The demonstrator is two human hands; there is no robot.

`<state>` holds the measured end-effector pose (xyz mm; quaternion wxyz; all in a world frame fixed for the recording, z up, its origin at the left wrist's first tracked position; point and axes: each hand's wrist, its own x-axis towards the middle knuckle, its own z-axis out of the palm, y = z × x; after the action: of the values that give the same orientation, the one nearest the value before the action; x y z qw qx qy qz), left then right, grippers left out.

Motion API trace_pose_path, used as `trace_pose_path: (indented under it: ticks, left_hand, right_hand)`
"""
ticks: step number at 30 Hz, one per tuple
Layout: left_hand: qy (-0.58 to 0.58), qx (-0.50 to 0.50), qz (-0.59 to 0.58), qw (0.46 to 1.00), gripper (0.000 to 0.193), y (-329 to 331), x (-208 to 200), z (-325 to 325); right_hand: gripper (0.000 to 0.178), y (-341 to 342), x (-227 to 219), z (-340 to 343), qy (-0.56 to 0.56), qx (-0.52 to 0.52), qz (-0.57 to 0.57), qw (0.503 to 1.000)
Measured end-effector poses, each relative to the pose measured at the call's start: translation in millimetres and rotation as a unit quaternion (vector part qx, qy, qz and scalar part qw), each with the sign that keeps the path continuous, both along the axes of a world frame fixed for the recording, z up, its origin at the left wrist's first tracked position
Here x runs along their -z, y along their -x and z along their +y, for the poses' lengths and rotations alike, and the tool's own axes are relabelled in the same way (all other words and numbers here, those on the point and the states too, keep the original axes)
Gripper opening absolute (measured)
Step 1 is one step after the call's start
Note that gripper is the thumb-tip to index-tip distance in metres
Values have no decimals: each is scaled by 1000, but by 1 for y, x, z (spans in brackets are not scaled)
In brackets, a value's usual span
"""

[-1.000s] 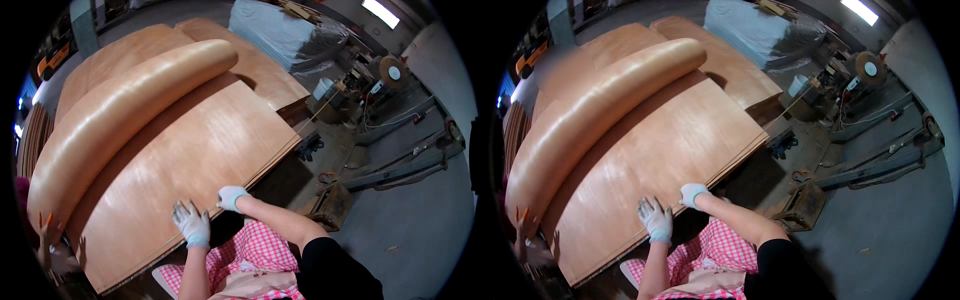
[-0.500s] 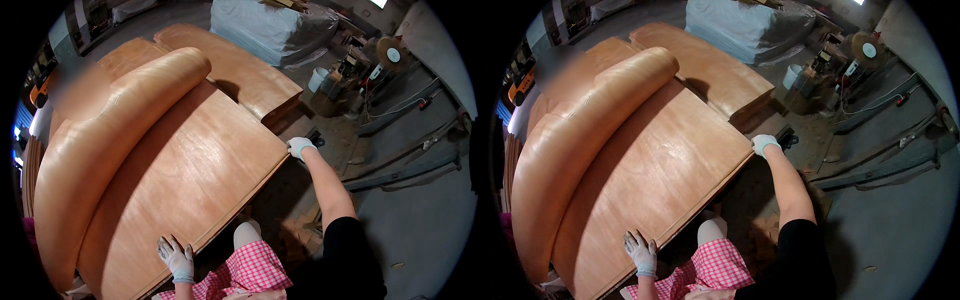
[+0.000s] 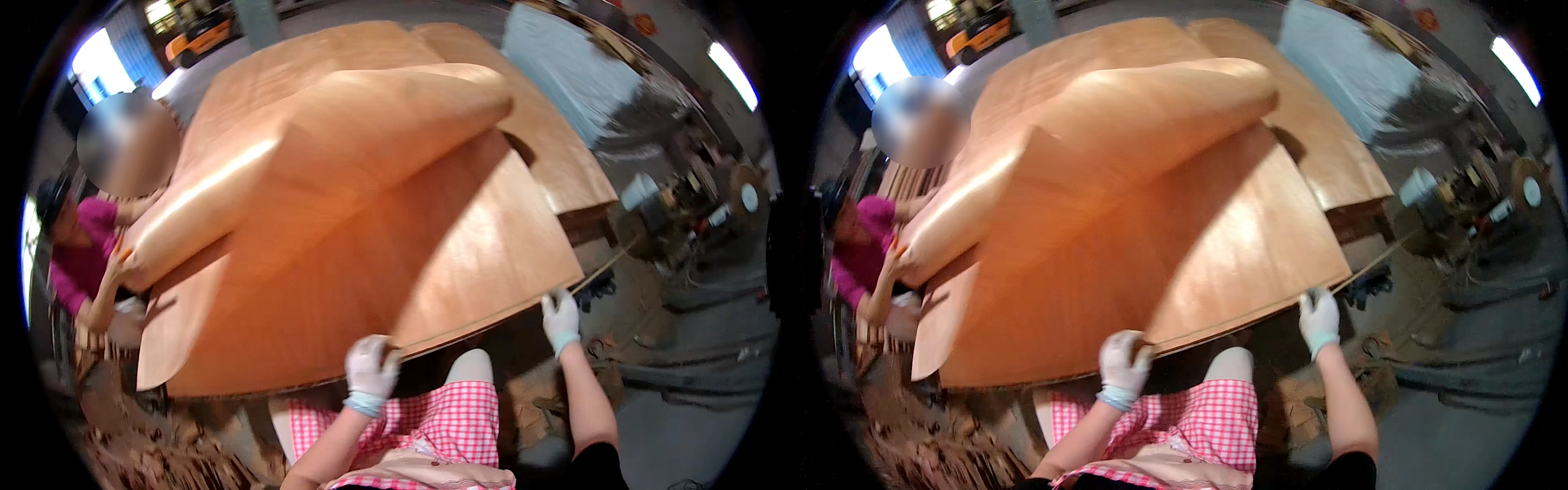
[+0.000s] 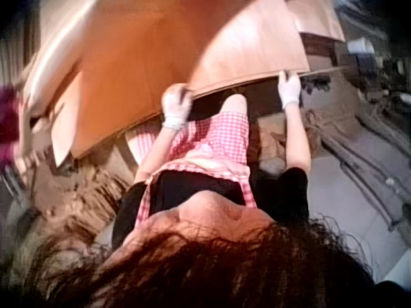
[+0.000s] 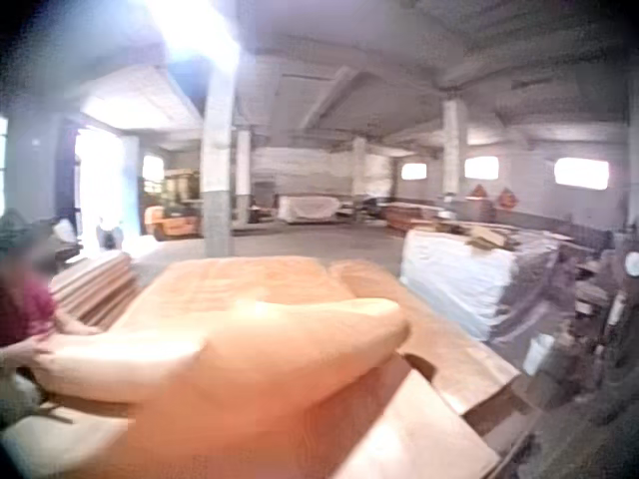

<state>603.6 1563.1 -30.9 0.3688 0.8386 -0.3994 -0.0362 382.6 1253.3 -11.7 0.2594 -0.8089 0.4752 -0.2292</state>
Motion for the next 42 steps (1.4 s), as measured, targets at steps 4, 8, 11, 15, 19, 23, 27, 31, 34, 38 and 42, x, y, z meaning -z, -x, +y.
trace_pose_path:
  ticks: [4, 8, 11, 15, 19, 23, 27, 31, 34, 38, 42]
  left_hand:
    - [107, 88, 50, 989, 33, 37, -36, 1]
    - [220, 111, 128, 961, 28, 37, -55, 32]
    - [225, 47, 249, 941, 16, 32, -58, 70]
    - [297, -84, 354, 883, 7, 14, -37, 122]
    - [444, -269, 407, 751, 8, -50, -5, 188]
    - [412, -437, 294, 744, 9, -144, 34, 322]
    - [205, -586, 102, 778, 7, -214, 44, 460]
    - [133, -598, 55, 788, 17, -252, 50, 547]
    - [-64, -592, 90, 798, 27, -270, 48, 522]
    - [-36, -587, 115, 800, 30, -267, 66, 535]
    - [90, -520, 191, 828, 20, -270, 74, 531]
  right_hand:
    - [19, -49, -34, 133, -183, -194, -93, 959]
    - [22, -80, -67, 226, -232, -347, -201, 886]
    - [26, -98, -66, 265, -367, -358, -195, 836]
    - [35, -136, -70, 294, -332, -390, -119, 851]
    - [26, -151, -54, 242, -149, -374, 103, 910]
    - [23, -133, -29, 173, -180, -358, 157, 903]
    - [14, -118, -19, 113, -127, -331, 181, 918]
    - [21, -111, -2, 92, -116, -277, 207, 931]
    - [31, -110, -6, 87, -31, -267, 310, 912]
    - [42, -133, -11, 106, -60, -266, 374, 886]
    - [53, -143, -8, 103, -87, -235, 431, 867]
